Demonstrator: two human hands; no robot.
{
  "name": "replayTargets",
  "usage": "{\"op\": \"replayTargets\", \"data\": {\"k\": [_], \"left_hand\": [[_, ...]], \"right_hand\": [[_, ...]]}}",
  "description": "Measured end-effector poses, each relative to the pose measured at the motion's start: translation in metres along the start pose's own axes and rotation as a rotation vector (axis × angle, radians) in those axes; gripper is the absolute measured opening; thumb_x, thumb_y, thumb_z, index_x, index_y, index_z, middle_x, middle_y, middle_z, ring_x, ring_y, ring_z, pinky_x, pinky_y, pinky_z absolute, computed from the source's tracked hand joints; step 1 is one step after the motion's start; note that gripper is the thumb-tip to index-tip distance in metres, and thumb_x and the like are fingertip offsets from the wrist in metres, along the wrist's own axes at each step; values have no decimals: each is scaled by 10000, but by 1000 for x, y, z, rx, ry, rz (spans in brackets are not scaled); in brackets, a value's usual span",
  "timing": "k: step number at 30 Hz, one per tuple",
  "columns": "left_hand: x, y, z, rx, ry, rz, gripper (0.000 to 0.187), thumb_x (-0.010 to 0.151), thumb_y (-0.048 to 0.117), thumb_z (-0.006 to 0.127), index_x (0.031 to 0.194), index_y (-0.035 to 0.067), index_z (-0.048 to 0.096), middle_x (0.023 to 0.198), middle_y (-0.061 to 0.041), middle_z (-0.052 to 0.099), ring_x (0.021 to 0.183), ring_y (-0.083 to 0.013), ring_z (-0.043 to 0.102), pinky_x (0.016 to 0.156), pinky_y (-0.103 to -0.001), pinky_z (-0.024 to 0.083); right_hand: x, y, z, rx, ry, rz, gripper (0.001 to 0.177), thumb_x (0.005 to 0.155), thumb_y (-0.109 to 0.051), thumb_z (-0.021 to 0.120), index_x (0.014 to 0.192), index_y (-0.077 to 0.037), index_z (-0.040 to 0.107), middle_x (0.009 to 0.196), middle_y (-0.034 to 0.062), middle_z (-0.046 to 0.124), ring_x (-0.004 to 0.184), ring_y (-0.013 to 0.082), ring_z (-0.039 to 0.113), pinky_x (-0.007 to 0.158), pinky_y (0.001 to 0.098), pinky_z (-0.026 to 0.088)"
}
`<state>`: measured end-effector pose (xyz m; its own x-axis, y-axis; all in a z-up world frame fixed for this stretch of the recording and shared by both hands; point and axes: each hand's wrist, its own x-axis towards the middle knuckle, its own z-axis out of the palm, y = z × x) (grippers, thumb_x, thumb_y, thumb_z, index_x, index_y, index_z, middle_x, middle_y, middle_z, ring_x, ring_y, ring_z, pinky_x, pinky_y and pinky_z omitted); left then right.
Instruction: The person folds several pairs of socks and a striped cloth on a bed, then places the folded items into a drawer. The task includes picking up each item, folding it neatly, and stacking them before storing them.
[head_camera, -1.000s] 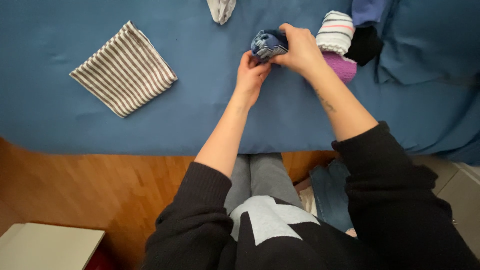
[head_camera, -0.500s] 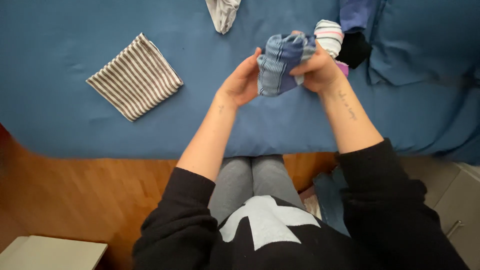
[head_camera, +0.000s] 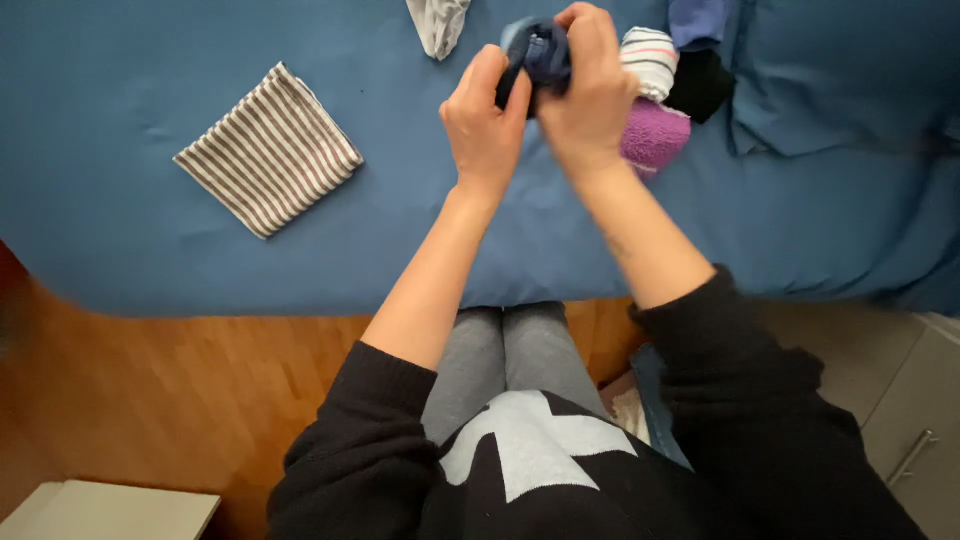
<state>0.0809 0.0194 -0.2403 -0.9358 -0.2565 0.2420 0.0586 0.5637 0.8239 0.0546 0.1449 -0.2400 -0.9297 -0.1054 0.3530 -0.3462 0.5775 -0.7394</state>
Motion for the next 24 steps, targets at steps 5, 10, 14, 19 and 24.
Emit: {"op": "replayTargets", "data": {"k": [5,10,14,19,24], "left_hand": [[11,-18,-22,-213,-118,82,117,978,123,564,909,101,472,832,-25,453,767,-195,441,730,-344,396],[6,-38,-22,-547,-321,-68,125,997,116,624,921,122,525,829,45,451,757,-67,395,688,-231,352],[-1,-27,-21,-562,-379,-100,88,963,56,615,923,115,563,823,43,515,749,-62,460,693,-222,403],[-17,-19,-2,-193,-192,154,197,789,-70,577,883,79,489,835,-49,485,745,-229,477,635,-344,418],[-43,-10,21,18,-48,115,289,810,-45,586,832,92,332,780,-39,328,664,-228,301,543,-385,330]], "right_hand": [[-13,-23,-19,476,-321,200,538,877,-189,830,1271,-95,475,1473,120,400,1182,210,576,866,289,531],[4,5,-54,665,-522,170,634,936,-216,790,1438,-119,415,1485,86,384,1443,225,373,1214,384,352],[4,14,-44,359,-439,-16,828,750,-127,976,1409,-60,480,1345,157,463,1273,312,464,1083,389,391],[-7,-9,-17,33,-90,172,547,719,-159,824,1162,-123,507,1118,94,433,993,319,548,806,421,470],[-14,13,10,-280,-43,278,681,626,69,583,1248,-195,501,1235,103,392,854,455,627,577,556,444]]}}
